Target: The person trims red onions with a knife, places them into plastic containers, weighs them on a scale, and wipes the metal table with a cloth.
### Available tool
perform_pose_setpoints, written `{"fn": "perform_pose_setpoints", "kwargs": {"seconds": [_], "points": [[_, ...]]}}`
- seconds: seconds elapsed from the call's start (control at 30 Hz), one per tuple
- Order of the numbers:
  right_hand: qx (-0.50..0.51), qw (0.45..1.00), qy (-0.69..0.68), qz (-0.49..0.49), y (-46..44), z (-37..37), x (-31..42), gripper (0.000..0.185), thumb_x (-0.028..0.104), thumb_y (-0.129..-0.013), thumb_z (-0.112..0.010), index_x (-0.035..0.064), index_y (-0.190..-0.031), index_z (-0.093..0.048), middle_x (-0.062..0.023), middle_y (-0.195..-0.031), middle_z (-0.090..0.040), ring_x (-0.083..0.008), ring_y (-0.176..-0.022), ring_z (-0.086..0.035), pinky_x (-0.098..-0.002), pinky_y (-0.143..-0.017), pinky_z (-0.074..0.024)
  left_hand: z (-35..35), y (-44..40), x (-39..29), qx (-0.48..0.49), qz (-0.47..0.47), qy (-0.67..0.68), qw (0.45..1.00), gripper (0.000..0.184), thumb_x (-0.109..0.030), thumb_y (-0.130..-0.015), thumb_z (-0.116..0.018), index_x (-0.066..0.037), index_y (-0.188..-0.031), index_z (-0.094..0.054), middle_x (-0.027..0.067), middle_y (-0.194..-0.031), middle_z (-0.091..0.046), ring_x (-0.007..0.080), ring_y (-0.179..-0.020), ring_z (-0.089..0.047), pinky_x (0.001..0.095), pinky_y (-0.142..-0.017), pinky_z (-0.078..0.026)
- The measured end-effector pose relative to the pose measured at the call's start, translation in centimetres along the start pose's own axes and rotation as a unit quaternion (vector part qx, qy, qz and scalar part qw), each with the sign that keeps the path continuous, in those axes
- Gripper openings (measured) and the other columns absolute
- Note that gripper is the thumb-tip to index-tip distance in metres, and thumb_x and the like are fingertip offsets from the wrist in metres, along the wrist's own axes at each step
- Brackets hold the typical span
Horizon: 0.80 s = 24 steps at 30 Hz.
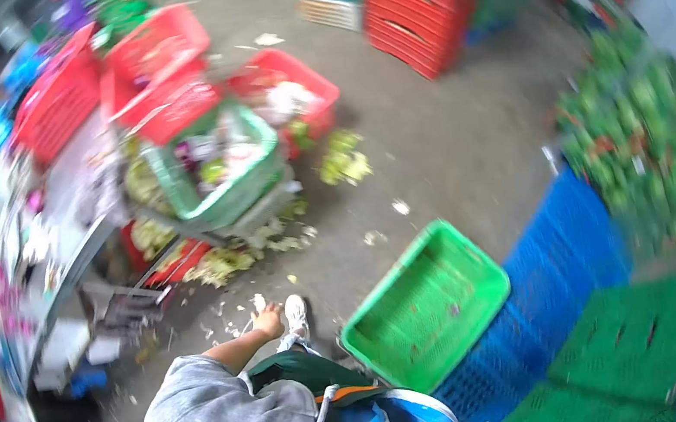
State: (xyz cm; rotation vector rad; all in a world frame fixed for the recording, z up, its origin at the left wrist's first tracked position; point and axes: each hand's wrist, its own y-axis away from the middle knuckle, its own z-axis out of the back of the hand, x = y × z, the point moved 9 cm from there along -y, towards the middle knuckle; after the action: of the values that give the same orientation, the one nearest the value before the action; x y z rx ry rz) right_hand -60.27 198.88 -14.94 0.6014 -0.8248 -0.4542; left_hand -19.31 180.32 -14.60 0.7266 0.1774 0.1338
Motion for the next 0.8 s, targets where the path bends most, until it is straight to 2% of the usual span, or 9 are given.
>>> {"fn": "perform_pose_setpoints", "kwargs": {"seconds": [0.1, 0.17, 0.4, 0.43, 0.47, 0.5, 0.57, 0.7, 0.8], "points": [[0.041, 0.996, 0.083, 0.013, -3.5, -0.9, 1.6, 0.051, 0.036, -0.08, -0.061, 0.0016, -0.117, -0.049, -0.0165, -0.097, -0.062, -0.0273, -0.088, -0.059, -0.0384, -0.078, -0.0471, 1.1, 7.3, 9.6, -0.007, 0.065, 0.058, 0.996, 0.056, -0.019, -0.07, -0.057, -0.022, -0.125, -0.05, 0.0097, -0.131, -0.046, 0.0278, -0.123, -0.041, 0.0584, -0.099, -0.027], [0.058, 0.99, 0.128, 0.027, -5.4, -2.0, 4.3, 0.051, 0.035, -0.08, -0.062, 0.0018, -0.116, -0.05, -0.0177, -0.098, -0.061, -0.0293, -0.09, -0.059, -0.0393, -0.078, -0.0469, -0.8, 11.3, 14.7, 0.072, 0.074, 0.157, 0.982, 0.053, -0.02, -0.072, -0.054, -0.022, -0.125, -0.052, 0.0107, -0.125, -0.053, 0.028, -0.118, -0.048, 0.0524, -0.099, -0.031], [0.093, 0.955, 0.199, 0.202, -9.6, -15.4, 23.4, 0.048, 0.032, -0.079, -0.063, 0.0023, -0.115, -0.05, -0.022, -0.102, -0.059, -0.0362, -0.095, -0.058, -0.0424, -0.08, -0.0461, -0.6, 19.1, 31.2, -0.029, 0.091, 0.292, 0.952, 0.048, -0.024, -0.071, -0.056, -0.021, -0.119, -0.057, 0.0118, -0.113, -0.061, 0.028, -0.107, -0.056, 0.0408, -0.091, -0.044], [0.089, 0.942, 0.2, 0.254, -6.3, -17.1, 31.1, 0.048, 0.031, -0.078, -0.064, 0.0024, -0.114, -0.051, -0.0226, -0.103, -0.059, -0.0372, -0.095, -0.058, -0.0429, -0.08, -0.046, 1.4, 20.2, 33.4, -0.091, 0.101, 0.315, 0.939, 0.045, -0.02, -0.072, -0.055, -0.018, -0.117, -0.059, 0.013, -0.109, -0.062, 0.0292, -0.104, -0.058, 0.0401, -0.091, -0.044], [0.125, 0.935, 0.197, 0.269, -3.3, -17.9, 38.7, 0.045, 0.031, -0.082, -0.061, 0.0047, -0.118, -0.052, -0.0162, -0.111, -0.06, -0.0245, -0.101, -0.059, -0.0365, -0.087, -0.0467, 2.7, 20.8, 36.2, -0.155, 0.108, 0.368, 0.91, 0.044, -0.018, -0.072, -0.054, -0.016, -0.116, -0.059, 0.0134, -0.108, -0.062, 0.0296, -0.103, -0.058, 0.0398, -0.091, -0.044], [0.112, 0.916, 0.203, 0.327, -1.4, -20.0, 45.3, 0.049, 0.029, -0.077, -0.065, 0.0019, -0.116, -0.05, -0.0207, -0.104, -0.06, -0.034, -0.098, -0.059, -0.0427, -0.082, -0.0465, 3.9, 21.6, 39.0, -0.218, 0.116, 0.417, 0.875, 0.044, -0.016, -0.073, -0.052, -0.014, -0.116, -0.059, 0.0139, -0.106, -0.063, 0.03, -0.102, -0.059, 0.0395, -0.091, -0.044], [0.141, 0.865, 0.181, 0.447, -0.2, -25.7, 56.2, 0.052, 0.028, -0.077, -0.064, 0.0016, -0.119, -0.049, -0.0209, -0.109, -0.059, -0.0345, -0.103, -0.057, -0.0413, -0.086, -0.0456, 5.1, 23.0, 43.7, -0.256, 0.145, 0.439, 0.849, 0.043, -0.011, -0.073, -0.05, -0.011, -0.115, -0.059, 0.0147, -0.107, -0.063, 0.029, -0.101, -0.059, 0.0374, -0.091, -0.045], [0.128, 0.741, 0.139, 0.644, 7.3, -33.8, 79.7, 0.055, 0.023, -0.076, -0.066, 0.0041, -0.124, -0.047, -0.0183, -0.124, -0.05, -0.0325, -0.115, -0.048, -0.0387, -0.097, -0.0386, 4.5, 26.1, 51.1, -0.379, 0.2, 0.553, 0.715, 0.041, -0.002, -0.073, -0.048, -0.004, -0.112, -0.059, 0.0164, -0.107, -0.062, 0.026, -0.096, -0.062, 0.0339, -0.087, -0.047], [0.038, 0.628, 0.222, 0.745, 9.4, -40.9, 92.1, 0.067, 0.027, -0.071, -0.069, 0.014, -0.13, -0.04, -0.0169, -0.133, -0.041, -0.0356, -0.122, -0.038, -0.0462, -0.099, -0.032, 4.8, 28.2, 53.3, -0.368, 0.229, 0.536, 0.725, 0.04, -0.003, -0.073, -0.048, -0.003, -0.111, -0.059, 0.0155, -0.106, -0.063, 0.0259, -0.097, -0.062, 0.0341, -0.086, -0.048]]}}
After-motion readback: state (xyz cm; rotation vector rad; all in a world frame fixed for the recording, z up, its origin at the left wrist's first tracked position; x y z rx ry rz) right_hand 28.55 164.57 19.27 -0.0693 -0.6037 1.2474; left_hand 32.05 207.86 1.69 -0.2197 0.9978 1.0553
